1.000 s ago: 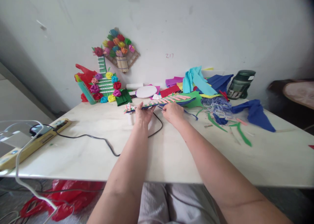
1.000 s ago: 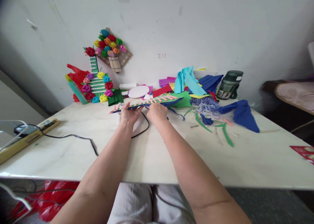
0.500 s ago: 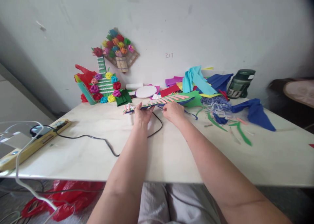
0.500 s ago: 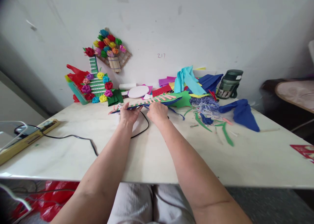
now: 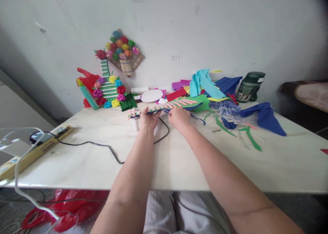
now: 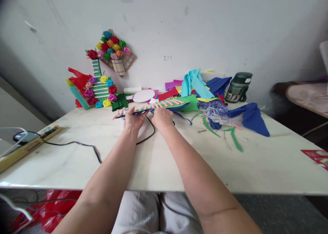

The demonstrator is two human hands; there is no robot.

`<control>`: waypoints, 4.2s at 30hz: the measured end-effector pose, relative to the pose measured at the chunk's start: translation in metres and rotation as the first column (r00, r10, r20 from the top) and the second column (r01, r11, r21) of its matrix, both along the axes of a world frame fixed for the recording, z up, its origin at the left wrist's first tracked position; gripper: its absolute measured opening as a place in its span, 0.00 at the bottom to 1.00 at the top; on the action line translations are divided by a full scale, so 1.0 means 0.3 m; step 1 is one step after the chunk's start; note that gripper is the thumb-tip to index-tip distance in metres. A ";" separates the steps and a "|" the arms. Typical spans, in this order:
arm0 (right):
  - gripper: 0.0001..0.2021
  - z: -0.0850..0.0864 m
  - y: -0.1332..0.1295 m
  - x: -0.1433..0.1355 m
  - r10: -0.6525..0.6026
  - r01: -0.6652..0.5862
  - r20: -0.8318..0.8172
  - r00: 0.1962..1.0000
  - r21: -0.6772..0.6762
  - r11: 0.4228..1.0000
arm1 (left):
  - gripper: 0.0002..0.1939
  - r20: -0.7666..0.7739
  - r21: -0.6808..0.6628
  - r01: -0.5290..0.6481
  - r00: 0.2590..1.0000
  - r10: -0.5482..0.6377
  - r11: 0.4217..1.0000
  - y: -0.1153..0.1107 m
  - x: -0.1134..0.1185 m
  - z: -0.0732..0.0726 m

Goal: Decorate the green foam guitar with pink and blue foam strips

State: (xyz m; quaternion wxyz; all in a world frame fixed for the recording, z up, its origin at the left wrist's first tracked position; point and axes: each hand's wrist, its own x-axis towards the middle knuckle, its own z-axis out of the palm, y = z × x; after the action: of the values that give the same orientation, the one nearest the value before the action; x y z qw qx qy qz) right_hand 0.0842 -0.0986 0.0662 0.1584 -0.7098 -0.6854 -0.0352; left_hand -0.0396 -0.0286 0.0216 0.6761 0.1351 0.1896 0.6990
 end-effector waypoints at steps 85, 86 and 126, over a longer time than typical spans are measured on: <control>0.13 -0.029 0.033 0.016 0.092 -0.096 0.048 0.995 0.074 0.993 | 0.02 0.008 -0.053 0.017 1.000 -0.017 0.998 -0.003 0.012 -0.002; 0.13 -0.030 0.034 0.015 0.091 -0.093 0.042 0.995 0.073 0.993 | 0.02 0.004 -0.052 0.019 1.000 -0.019 0.998 -0.003 0.012 -0.003; 0.13 -0.016 0.030 0.016 0.135 -0.136 0.052 0.990 0.029 0.990 | 0.03 0.003 -0.054 0.027 1.000 -0.027 0.998 -0.006 0.015 -0.001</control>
State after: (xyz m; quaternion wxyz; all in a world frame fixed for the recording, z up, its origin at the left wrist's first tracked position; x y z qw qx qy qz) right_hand 0.0890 -0.0895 0.0615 0.1547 -0.6579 -0.7352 -0.0530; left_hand -0.0352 -0.0304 0.0214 0.6891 0.1182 0.2058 0.6847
